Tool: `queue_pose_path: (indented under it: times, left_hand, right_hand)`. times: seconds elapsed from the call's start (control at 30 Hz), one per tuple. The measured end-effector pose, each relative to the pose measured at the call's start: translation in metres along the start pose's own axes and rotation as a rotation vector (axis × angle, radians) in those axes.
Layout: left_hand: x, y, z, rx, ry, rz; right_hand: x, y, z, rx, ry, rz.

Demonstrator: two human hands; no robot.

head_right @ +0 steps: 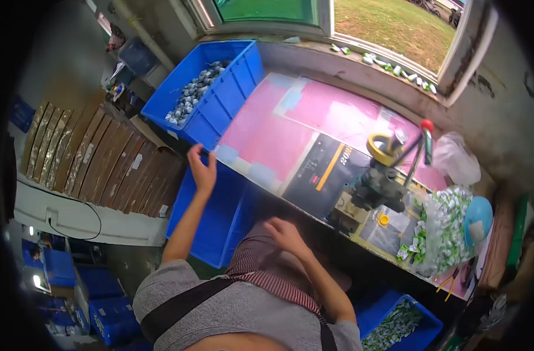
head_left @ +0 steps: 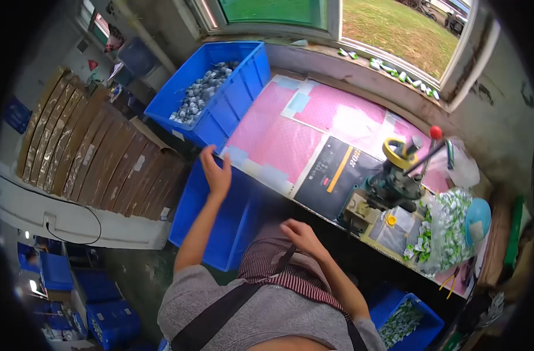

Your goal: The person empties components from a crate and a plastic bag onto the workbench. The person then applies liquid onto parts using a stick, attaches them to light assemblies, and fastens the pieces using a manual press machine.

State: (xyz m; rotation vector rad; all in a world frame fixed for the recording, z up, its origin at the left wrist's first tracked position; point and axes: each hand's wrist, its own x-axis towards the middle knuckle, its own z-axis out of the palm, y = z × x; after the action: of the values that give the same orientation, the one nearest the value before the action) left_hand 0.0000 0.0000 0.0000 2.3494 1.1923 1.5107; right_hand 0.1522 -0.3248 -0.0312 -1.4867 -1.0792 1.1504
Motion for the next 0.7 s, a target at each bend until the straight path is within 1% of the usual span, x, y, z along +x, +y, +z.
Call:
queue_pose_path:
  times: [0.03, 0.07, 0.1, 0.13, 0.2, 0.23, 0.27, 0.3, 0.33, 0.37, 0.4, 0.43, 0.47, 0.5, 0.53, 0.57, 0.6, 0.7]
  left_hand:
    - [0.001, 0.001, 0.011, -0.01, 0.035, -0.01]
    - [0.035, -0.012, 0.017, 0.033, 0.144, -0.033]
    - [0.057, -0.103, -0.046, 0.2, 0.006, -0.096]
    - [0.104, -0.143, -0.031, 0.288, -0.004, -0.204]
    - [0.193, -0.254, -0.001, 0.453, -0.038, -0.226]
    - [0.223, -0.292, -0.001, 0.537, -0.07, -0.208]
    - [0.249, -0.316, 0.0, 0.702, -0.153, -0.241]
    - [0.267, -0.345, 0.004, 0.802, -0.172, -0.227]
    - [0.283, -0.396, 0.015, 0.913, -0.263, -0.236]
    - [0.299, -0.395, 0.014, 0.922, -0.344, -0.29]
    - [0.31, -0.409, 0.017, 0.994, -0.405, -0.229]
    - [0.326, -0.427, 0.019, 0.876, -0.535, -0.238]
    - [0.343, -0.446, 0.02, 0.762, -0.658, -0.252]
    - [0.357, -0.456, 0.022, 0.641, -0.78, -0.27]
    - [0.37, -0.457, 0.024, 0.406, -0.8, -0.258]
    - [0.373, -0.45, 0.025, 0.42, -0.787, -0.253]
    - [0.374, -0.436, 0.025, 0.441, -0.761, -0.247]
    - [0.38, -0.372, 0.013, 0.519, -0.679, -0.248]
  right_hand:
    - [0.007, 0.001, -0.015, -0.033, -0.008, -0.016]
    - [0.042, 0.001, -0.019, -0.016, 0.056, -0.196]
    - [0.058, -0.053, 0.065, 0.214, -0.013, 0.027]
    - [0.117, -0.064, 0.066, 0.256, -0.011, 0.041]
    - [0.229, -0.096, 0.071, 0.149, 0.132, -0.071]
    - [0.264, -0.125, 0.085, 0.236, 0.237, -0.021]
    - [0.316, -0.121, 0.102, 0.095, 0.353, -0.002]
    - [0.36, -0.13, 0.119, 0.066, 0.408, 0.073]
    - [0.394, -0.133, 0.128, 0.035, 0.465, 0.158]
    - [0.417, -0.131, 0.131, 0.066, 0.424, 0.268]
    - [0.436, -0.131, 0.135, 0.102, 0.375, 0.374]
    - [0.449, -0.134, 0.143, 0.147, 0.313, 0.473]
    - [0.444, -0.139, 0.135, 0.184, 0.251, 0.463]
    - [0.446, -0.133, 0.134, 0.264, 0.262, 0.404]
    - [0.444, -0.126, 0.136, 0.346, 0.273, 0.351]
    - [0.442, -0.12, 0.143, 0.427, 0.276, 0.295]
    - [0.446, -0.113, 0.152, 0.397, 0.34, 0.325]
    - [0.424, -0.116, 0.155, 0.538, 0.448, 0.137]
